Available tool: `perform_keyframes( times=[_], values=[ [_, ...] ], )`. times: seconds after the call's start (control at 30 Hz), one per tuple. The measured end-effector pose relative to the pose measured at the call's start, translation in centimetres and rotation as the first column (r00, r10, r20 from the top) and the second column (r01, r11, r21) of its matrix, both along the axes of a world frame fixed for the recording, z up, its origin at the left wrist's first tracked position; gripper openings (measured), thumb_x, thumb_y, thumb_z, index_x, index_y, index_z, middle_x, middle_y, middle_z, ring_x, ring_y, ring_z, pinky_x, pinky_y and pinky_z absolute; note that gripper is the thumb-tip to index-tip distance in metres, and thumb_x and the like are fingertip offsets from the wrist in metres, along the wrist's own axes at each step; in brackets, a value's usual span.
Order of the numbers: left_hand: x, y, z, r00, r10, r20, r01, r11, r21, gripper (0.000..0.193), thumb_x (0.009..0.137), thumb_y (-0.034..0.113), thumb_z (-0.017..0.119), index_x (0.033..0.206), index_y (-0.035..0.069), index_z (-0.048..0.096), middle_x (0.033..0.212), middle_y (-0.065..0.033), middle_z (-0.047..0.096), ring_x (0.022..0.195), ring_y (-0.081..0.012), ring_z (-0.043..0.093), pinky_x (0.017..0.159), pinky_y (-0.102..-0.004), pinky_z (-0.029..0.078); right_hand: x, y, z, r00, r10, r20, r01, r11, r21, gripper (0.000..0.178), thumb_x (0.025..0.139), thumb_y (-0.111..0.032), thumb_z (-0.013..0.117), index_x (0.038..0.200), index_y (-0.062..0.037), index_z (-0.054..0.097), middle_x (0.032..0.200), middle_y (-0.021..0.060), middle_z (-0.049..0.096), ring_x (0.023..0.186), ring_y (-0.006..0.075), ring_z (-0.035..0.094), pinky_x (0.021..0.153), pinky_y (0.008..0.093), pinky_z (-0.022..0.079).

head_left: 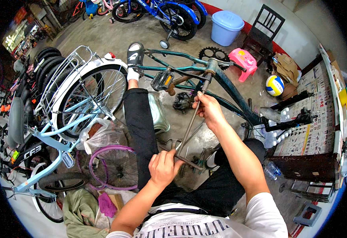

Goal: The person sorts through a toolbox of parts and then uses a hammer and a metal rod to strike the bottom bracket area of a bicycle frame.

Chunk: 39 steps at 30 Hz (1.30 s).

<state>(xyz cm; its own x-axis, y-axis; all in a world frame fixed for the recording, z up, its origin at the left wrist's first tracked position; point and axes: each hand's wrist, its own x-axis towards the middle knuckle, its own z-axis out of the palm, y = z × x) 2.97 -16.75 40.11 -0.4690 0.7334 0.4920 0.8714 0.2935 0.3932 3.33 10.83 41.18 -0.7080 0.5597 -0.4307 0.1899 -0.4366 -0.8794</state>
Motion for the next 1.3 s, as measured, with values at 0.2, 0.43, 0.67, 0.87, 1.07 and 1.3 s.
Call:
perform_keyframes(
  times=[0.2, 0.43, 0.67, 0.87, 1.07, 1.3],
  values=[
    [4.1, 0.6, 1.5, -0.375, -0.102, 0.922, -0.265, 0.964, -0.001, 0.047, 0.105, 0.044, 0.047, 0.099, 0.001, 0.065, 0.072, -0.004, 0.063, 0.056, -0.0165, 0.057, 0.052, -0.0317, 0.045, -0.1, 0.2, 0.1, 0.999, -0.039, 0.008, 0.039, 0.999, 0.01, 0.03, 0.104, -0.038, 0.054, 0.1, -0.0093, 0.061, 0.076, -0.0017, 0.062, 0.063, 0.0093, 0.052, 0.054, 0.0263, 0.036],
    [2.4, -1.4, 1.8, 0.981, 0.103, 0.162, -0.098, 0.994, -0.04, 0.079, 0.069, 0.037, 0.09, 0.129, 0.0, 0.054, 0.081, -0.0078, 0.057, 0.068, -0.0259, 0.06, 0.059, -0.0377, 0.049, -0.4, -0.3, -0.1, 0.999, -0.028, -0.025, 0.029, 0.999, 0.013, 0.029, 0.105, -0.036, 0.054, 0.099, -0.0074, 0.059, 0.078, 0.0016, 0.062, 0.058, 0.0102, 0.049, 0.051, 0.0265, 0.035],
    [2.0, 3.2, 1.5, -0.677, -0.354, 0.645, -0.554, 0.822, -0.13, 0.065, 0.102, 0.065, 0.039, 0.076, 0.008, 0.058, 0.062, -0.0038, 0.051, 0.051, -0.0177, 0.041, 0.048, -0.0322, 0.032, -0.8, -0.4, -0.1, 0.988, -0.138, -0.072, 0.13, 0.986, -0.106, 0.03, 0.105, -0.035, 0.054, 0.102, -0.0063, 0.06, 0.077, 0.0023, 0.062, 0.058, 0.01, 0.05, 0.049, 0.0257, 0.034],
    [5.4, -3.1, -2.0, 0.489, 0.024, 0.872, -0.126, 0.991, 0.043, 0.042, 0.096, 0.043, 0.067, 0.099, 0.001, 0.065, 0.063, -0.0046, 0.05, 0.053, -0.0179, 0.051, 0.056, -0.0339, 0.045, -1.0, -0.1, 0.1, 0.992, -0.11, -0.058, 0.107, 0.993, -0.055, 0.032, 0.105, -0.036, 0.053, 0.103, -0.0051, 0.06, 0.078, 0.003, 0.062, 0.058, 0.0101, 0.048, 0.049, 0.0264, 0.034],
    [2.1, 0.2, -1.7, 0.465, -0.1, 0.88, -0.203, 0.955, 0.216, 0.03, 0.103, 0.03, 0.053, 0.092, 0.004, 0.062, 0.069, -0.0063, 0.052, 0.056, -0.02, 0.051, 0.054, -0.0379, 0.041, -0.7, -0.5, -0.1, 0.992, -0.11, -0.067, 0.108, 0.993, -0.038, 0.032, 0.104, -0.036, 0.054, 0.104, -0.0049, 0.06, 0.081, 0.0029, 0.064, 0.06, 0.0098, 0.05, 0.049, 0.0264, 0.035],
    [3.9, -1.3, 0.3, -0.672, -0.208, 0.711, -0.224, 0.972, 0.074, 0.051, 0.106, 0.047, 0.043, 0.079, 0.006, 0.056, 0.063, -0.0042, 0.045, 0.044, -0.0134, 0.033, 0.044, -0.0284, 0.029, 0.8, 0.0, -0.5, 0.998, 0.033, -0.055, -0.037, 0.997, -0.074, 0.029, 0.104, -0.036, 0.053, 0.103, -0.0119, 0.068, 0.085, -0.0014, 0.069, 0.066, 0.0084, 0.054, 0.062, 0.0261, 0.039]
  ],
)
